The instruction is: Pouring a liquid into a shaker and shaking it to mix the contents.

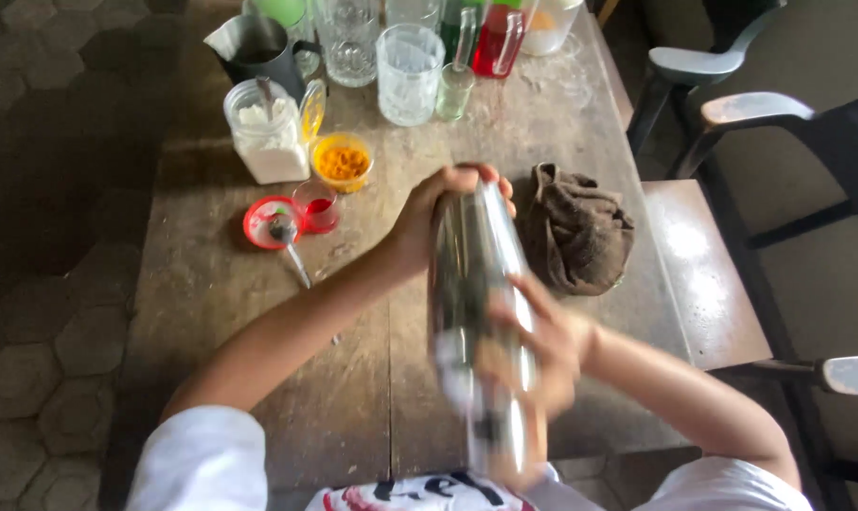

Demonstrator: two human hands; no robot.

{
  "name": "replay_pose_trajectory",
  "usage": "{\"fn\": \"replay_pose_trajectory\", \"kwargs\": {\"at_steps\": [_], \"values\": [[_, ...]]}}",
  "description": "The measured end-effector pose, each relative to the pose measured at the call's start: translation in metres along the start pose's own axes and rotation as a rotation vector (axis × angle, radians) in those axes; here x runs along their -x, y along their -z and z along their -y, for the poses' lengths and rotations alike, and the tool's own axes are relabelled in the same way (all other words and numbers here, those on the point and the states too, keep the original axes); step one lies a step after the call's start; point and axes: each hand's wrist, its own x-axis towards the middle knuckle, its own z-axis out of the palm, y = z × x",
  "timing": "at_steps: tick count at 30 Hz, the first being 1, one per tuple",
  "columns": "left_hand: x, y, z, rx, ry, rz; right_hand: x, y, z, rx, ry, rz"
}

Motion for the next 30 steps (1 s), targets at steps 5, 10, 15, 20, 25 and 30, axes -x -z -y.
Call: {"fn": "replay_pose_trajectory", "kwargs": {"at_steps": [5,10,15,20,25,30], "values": [[0.0,0.008,0.026,-0.015,-0.074,-0.277,-0.013,0.034,0.072,-0.502,-1.446,-0.144],[-0.012,0.025,0.028,-0.12,-0.175,-0.236,0.001,0.015,0.011,-0.627,-1.128,-0.051],[0.006,-0.02,0.006,-0.013,-0.035,-0.237,-0.007,0.003,-0.037,-0.568,-0.813,0.021],[-0.014,0.038,0.01,0.085,0.04,-0.453,-0.017,0.0,-0.024,-0.575,-0.821,-0.025],[-0.019,0.067,0.004,0.07,0.02,-0.488,-0.028,-0.011,-0.059,-0.526,-0.649,-0.089],[-0.005,0.054,-0.009,-0.015,0.021,-0.558,-0.037,-0.007,-0.081,-0.32,-0.73,0.0]]}}
